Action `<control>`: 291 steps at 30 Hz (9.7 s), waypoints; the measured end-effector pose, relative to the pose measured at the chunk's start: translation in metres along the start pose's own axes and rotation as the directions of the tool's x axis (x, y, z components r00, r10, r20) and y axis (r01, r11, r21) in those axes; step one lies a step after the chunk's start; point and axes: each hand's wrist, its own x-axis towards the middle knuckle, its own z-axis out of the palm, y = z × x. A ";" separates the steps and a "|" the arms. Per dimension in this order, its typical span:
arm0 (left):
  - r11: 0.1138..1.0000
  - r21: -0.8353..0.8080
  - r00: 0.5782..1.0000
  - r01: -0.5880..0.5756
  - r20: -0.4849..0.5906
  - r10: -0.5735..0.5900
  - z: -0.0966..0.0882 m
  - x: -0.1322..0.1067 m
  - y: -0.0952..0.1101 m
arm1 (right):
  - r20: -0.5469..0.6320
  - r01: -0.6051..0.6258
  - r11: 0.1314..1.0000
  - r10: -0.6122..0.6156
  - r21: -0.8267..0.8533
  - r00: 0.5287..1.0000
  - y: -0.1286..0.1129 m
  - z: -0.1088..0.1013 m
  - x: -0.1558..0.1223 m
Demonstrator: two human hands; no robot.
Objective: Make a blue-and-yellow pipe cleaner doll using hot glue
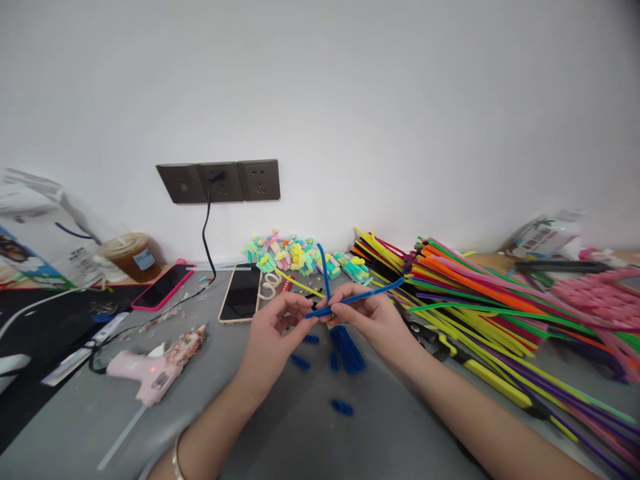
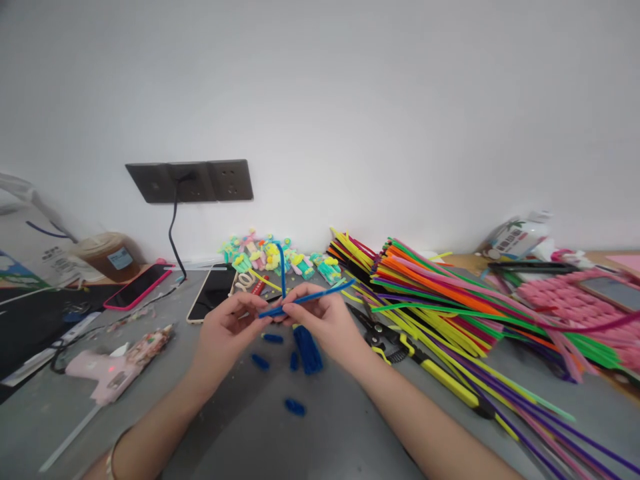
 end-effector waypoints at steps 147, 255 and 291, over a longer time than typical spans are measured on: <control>0.928 -0.262 0.850 0.266 0.518 -0.097 -0.012 -0.004 0.020 | 0.747 -0.338 0.941 0.201 0.033 0.634 -0.026 -0.013 -0.014; 0.948 0.318 0.997 -0.015 0.074 -0.009 0.006 -0.005 -0.017 | 0.042 -0.203 0.975 0.200 0.087 0.979 0.017 0.002 -0.006; 0.985 0.110 0.966 0.130 0.209 -0.151 0.002 0.001 0.002 | 0.085 -0.135 0.991 0.136 -0.015 0.987 0.004 -0.007 -0.006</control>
